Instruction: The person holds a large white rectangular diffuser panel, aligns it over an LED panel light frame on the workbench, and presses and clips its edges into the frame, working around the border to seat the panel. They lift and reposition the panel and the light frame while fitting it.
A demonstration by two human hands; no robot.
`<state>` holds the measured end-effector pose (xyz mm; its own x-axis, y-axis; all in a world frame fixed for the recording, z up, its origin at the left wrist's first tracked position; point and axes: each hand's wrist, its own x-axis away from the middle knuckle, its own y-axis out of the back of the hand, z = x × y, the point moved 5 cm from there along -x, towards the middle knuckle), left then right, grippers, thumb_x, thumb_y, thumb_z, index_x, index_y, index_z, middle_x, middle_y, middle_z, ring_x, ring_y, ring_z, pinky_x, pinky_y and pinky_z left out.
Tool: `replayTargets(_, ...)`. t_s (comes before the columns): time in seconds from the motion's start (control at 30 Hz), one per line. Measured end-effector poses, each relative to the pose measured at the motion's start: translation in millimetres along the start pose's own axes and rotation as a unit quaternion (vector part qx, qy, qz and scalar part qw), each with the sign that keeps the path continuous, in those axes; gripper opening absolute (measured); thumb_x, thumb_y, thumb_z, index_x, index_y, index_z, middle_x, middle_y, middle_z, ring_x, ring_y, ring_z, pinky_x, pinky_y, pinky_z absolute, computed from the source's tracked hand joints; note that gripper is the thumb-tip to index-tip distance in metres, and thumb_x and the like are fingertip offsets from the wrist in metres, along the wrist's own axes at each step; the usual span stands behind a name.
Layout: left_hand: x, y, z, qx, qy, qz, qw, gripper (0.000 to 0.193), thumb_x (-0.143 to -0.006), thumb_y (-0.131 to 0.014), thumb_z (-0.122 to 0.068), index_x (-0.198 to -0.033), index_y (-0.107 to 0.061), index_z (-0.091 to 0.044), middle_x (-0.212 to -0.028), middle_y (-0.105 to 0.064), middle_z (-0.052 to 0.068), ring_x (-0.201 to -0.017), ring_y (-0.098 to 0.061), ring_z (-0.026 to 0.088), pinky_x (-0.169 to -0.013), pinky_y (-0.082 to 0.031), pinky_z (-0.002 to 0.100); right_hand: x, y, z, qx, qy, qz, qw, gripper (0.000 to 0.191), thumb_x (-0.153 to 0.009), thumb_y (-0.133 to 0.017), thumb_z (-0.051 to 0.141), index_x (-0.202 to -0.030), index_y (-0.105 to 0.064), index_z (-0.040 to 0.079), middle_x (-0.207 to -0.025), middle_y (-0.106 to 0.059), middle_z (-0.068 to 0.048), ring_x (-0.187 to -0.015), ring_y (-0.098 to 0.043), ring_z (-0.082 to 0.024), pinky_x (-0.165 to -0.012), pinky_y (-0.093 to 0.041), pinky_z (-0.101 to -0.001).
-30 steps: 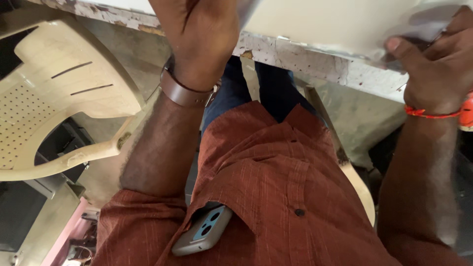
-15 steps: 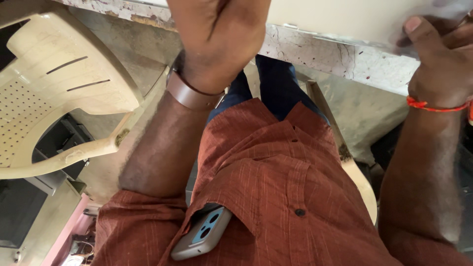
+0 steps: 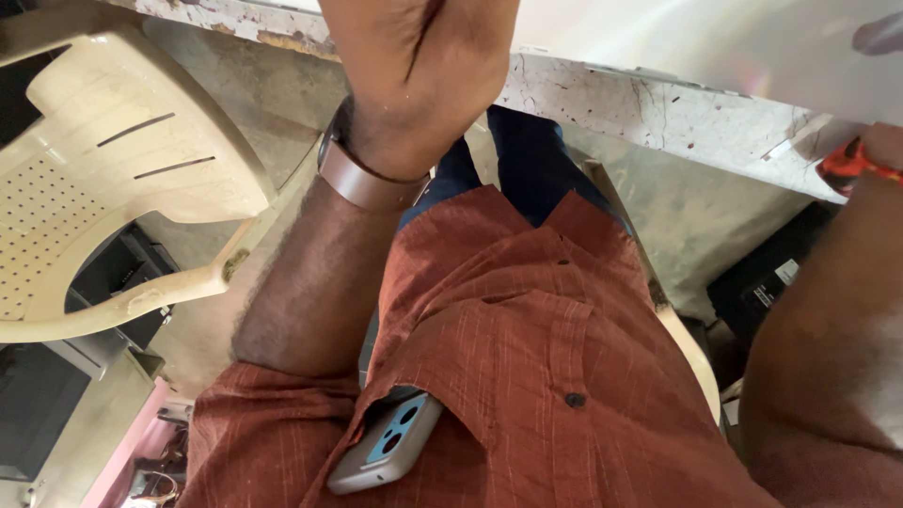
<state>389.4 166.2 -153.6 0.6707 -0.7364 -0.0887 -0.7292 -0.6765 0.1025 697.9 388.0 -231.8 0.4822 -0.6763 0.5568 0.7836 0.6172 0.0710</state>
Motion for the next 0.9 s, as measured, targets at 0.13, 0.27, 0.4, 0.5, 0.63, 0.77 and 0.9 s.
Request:
replayTargets(0.13, -0.3, -2.1, 2.5, 0.007, -0.002, -0.004, 1.000, 0.028, -0.108, -0.063, 0.005, -0.081, -0.056, 0.002, -0.067, -0.046, -0.001, -0.055, -0.040, 0.005, -0.051, -0.028, 0.026, -7.7, 5.5, -9.4, -0.006, -0.003, 0.004, 1.000, 0.023, -0.104, -0.076, 0.007, -0.119, -0.063, -0.004, -0.110, -0.070, -0.015, -0.098, -0.074, -0.026, -0.086, -0.064, -0.0365)
replayTargets(0.27, -2.0, -7.2, 6.4, 0.053, 0.008, 0.003, 0.999, 0.029, -0.110, -0.062, 0.003, -0.081, -0.057, 0.001, -0.065, -0.046, -0.002, -0.055, -0.041, 0.004, -0.051, -0.028, 0.025, -16.4, -0.1, -16.4, -0.038, -0.017, 0.008, 0.999, 0.022, -0.104, -0.078, 0.003, -0.118, -0.062, -0.004, -0.108, -0.070, -0.015, -0.096, -0.076, -0.025, -0.085, -0.065, -0.0363)
replayTargets(0.4, -1.3, -6.7, 10.3, 0.053, 0.013, -0.002, 0.999, 0.032, -0.110, -0.063, 0.002, -0.079, -0.056, 0.001, -0.062, -0.044, -0.002, -0.053, -0.038, 0.004, -0.051, -0.026, 0.026, -23.7, -10.7, -20.5, -0.032, 0.006, -0.006, 0.999, 0.022, -0.104, -0.079, 0.000, -0.116, -0.061, -0.004, -0.107, -0.070, -0.014, -0.095, -0.077, -0.024, -0.084, -0.066, -0.0361)
replayTargets(0.5, 0.6, -5.5, 13.2, 0.043, 0.012, -0.005, 0.999, 0.031, -0.110, -0.064, 0.000, -0.079, -0.057, 0.001, -0.062, -0.044, -0.002, -0.052, -0.038, 0.003, -0.050, -0.024, 0.025, -17.7, -18.2, -14.0, 0.083, 0.080, -0.020, 0.993, 0.023, -0.098, -0.079, -0.002, -0.103, -0.056, -0.002, -0.105, -0.070, -0.013, -0.091, -0.077, -0.022, -0.084, -0.067, -0.0340)
replayTargets(0.63, 2.5, -6.1, 18.1, 0.041, 0.026, -0.011, 0.999, 0.008, -0.109, -0.066, -0.005, -0.102, -0.066, -0.001, -0.068, -0.054, -0.002, -0.052, -0.039, 0.003, -0.048, -0.025, 0.024, -8.5, -32.9, 5.7, 0.292, 0.149, -0.011, 0.945, 0.028, -0.095, -0.081, -0.004, -0.100, -0.054, -0.005, -0.107, -0.072, -0.015, -0.090, -0.076, -0.023, -0.078, -0.064, -0.0324)
replayTargets(0.77, 2.2, -9.3, 18.1, 0.033, -0.001, -0.005, 0.999, 0.008, -0.113, -0.067, -0.010, -0.120, -0.071, -0.009, -0.075, -0.063, -0.001, -0.056, -0.046, 0.005, -0.051, -0.033, 0.023, -4.0, -48.9, 19.9, 0.252, 0.130, 0.009, 0.959, 0.030, -0.099, -0.081, -0.011, -0.105, -0.052, -0.004, -0.104, -0.072, -0.014, -0.094, -0.079, -0.022, -0.084, -0.065, -0.0308)
replayTargets(0.9, -0.4, -11.3, 13.3, 0.016, -0.057, -0.004, 0.998, 0.011, -0.115, -0.067, -0.015, -0.126, -0.068, -0.011, -0.099, -0.074, 0.001, -0.077, -0.066, 0.009, -0.068, -0.053, 0.023, 1.9, -66.2, 39.5, 0.211, 0.265, 0.011, 0.941, 0.029, -0.097, -0.073, -0.016, -0.110, -0.047, -0.010, -0.109, -0.072, -0.020, -0.101, -0.080, -0.028, -0.091, -0.067, -0.0339)
